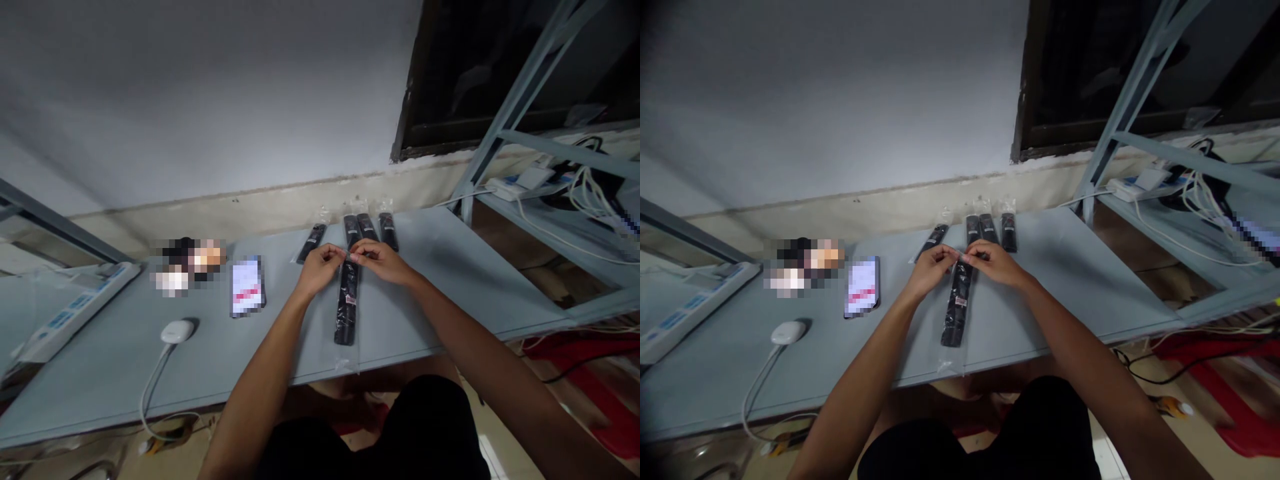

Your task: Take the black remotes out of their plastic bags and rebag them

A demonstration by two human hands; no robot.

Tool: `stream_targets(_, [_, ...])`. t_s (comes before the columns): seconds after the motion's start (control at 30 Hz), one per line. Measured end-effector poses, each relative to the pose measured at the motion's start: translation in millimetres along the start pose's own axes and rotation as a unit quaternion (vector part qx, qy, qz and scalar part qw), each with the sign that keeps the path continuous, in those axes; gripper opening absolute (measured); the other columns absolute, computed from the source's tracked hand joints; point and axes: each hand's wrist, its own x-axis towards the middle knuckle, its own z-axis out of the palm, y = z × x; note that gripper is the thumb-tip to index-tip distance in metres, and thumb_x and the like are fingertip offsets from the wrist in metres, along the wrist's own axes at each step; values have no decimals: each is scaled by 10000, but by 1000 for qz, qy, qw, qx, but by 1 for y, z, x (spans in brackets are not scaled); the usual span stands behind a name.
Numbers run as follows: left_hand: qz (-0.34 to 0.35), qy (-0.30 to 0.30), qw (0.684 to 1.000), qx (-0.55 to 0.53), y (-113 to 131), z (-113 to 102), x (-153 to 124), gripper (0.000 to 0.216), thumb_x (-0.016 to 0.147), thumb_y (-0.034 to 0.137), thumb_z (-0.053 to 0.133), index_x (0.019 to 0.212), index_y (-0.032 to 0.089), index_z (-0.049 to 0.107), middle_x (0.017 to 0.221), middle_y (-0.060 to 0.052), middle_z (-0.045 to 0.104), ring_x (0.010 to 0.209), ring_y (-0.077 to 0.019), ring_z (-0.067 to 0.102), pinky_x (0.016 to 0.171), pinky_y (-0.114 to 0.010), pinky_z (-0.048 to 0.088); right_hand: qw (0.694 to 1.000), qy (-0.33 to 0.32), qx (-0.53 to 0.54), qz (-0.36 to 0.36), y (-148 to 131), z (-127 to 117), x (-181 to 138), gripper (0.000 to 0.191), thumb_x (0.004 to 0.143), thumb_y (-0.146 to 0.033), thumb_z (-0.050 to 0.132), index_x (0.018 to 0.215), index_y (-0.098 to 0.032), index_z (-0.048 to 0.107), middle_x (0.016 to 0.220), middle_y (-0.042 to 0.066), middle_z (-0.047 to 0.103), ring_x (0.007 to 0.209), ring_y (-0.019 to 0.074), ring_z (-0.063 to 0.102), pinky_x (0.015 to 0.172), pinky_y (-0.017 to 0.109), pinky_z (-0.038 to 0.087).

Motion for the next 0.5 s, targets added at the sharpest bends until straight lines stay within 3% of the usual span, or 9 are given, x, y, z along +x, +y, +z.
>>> stream_targets(0.2, [20,-2,1000,-1,-2,0,0,219,826,386,717,862,170,715,756,-15,669,697,-145,582,654,-265,432,998,-57,23,31,-3,-2,-2,359,975,-529,675,907,-189,767,979,63,706,912,204,644,827,328,470])
stream_targets(0.33, [16,-7,1000,4,-6,2,0,204,825,368,714,862,167,711,740,-14,675,677,-145,592,649,-268,439,987,-112,79,87,-7,1,-4,413,936,-577,704,905,-167,742,790,-2,631,723,149,554,700,284,418])
stream_targets(0.5, [18,-26,999,-6,-9,4,0,248,873,411,703,892,165,676,744,-26,690,698,-157,635,694,-279,476,984,-129,61,106,-10,-2,-4,503,974,-630,607,850,-156,717,697,-16,586,652,136,505,656,276,389])
